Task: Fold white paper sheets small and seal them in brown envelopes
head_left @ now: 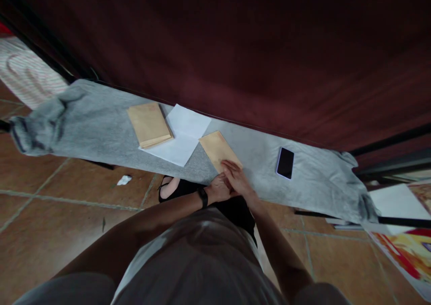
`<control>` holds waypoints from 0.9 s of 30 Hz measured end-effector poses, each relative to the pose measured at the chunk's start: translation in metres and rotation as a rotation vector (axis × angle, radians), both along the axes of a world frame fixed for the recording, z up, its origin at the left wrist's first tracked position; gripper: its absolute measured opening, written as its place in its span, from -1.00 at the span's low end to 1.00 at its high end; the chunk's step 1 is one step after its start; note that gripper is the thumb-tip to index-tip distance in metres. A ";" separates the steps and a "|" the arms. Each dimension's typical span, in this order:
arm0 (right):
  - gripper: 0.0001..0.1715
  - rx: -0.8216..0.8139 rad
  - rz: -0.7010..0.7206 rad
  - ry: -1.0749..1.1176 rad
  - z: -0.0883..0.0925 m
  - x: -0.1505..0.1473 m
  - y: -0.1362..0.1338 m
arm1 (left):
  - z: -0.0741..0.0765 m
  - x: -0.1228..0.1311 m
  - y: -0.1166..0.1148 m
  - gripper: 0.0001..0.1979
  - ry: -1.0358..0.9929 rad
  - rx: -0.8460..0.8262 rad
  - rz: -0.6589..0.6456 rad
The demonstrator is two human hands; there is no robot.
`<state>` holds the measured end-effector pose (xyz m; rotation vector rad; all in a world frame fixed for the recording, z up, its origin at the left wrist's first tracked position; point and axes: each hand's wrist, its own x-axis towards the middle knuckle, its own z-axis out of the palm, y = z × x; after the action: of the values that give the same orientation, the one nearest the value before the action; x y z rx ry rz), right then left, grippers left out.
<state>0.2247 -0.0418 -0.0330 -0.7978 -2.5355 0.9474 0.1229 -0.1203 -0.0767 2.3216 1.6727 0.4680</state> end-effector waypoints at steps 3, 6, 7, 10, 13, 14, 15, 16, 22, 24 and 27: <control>-0.49 0.090 0.121 -0.141 -0.002 -0.012 0.006 | 0.003 0.000 -0.005 -0.44 -0.022 0.039 -0.017; -0.47 0.170 0.185 -0.219 -0.008 -0.023 0.012 | 0.005 0.000 -0.007 -0.32 -0.032 0.076 0.005; -0.46 0.192 0.192 -0.237 -0.010 -0.027 0.014 | 0.005 0.000 -0.008 -0.32 -0.025 0.067 0.011; -0.42 0.239 0.190 -0.282 -0.014 -0.041 0.021 | 0.001 0.000 -0.007 -0.36 0.011 0.025 0.019; -0.39 0.261 0.154 -0.314 -0.015 -0.057 0.026 | -0.002 0.000 -0.006 -0.34 0.021 0.048 0.012; -0.38 0.265 0.138 -0.319 -0.016 -0.062 0.028 | -0.002 0.000 -0.006 -0.32 0.012 0.069 0.007; -0.37 0.269 0.121 -0.318 -0.016 -0.067 0.030 | -0.002 -0.001 -0.005 -0.31 0.002 0.089 0.003; -0.37 0.274 0.105 -0.314 -0.016 -0.072 0.031 | -0.001 -0.001 -0.005 -0.30 -0.007 0.106 0.000; -0.32 0.292 -0.022 -0.321 -0.021 -0.097 0.041 | -0.002 -0.002 -0.004 -0.22 -0.028 0.125 -0.016; -0.30 0.293 -0.074 -0.332 -0.025 -0.102 0.043 | -0.005 -0.002 -0.004 -0.21 -0.020 0.133 -0.016; -0.28 0.297 -0.141 -0.324 -0.029 -0.102 0.043 | -0.006 -0.003 -0.005 -0.22 -0.034 0.153 -0.006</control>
<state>0.1230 0.0015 -0.0617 -1.0894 -2.7525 0.4072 0.1202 -0.1256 -0.0825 2.4091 1.6679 0.6511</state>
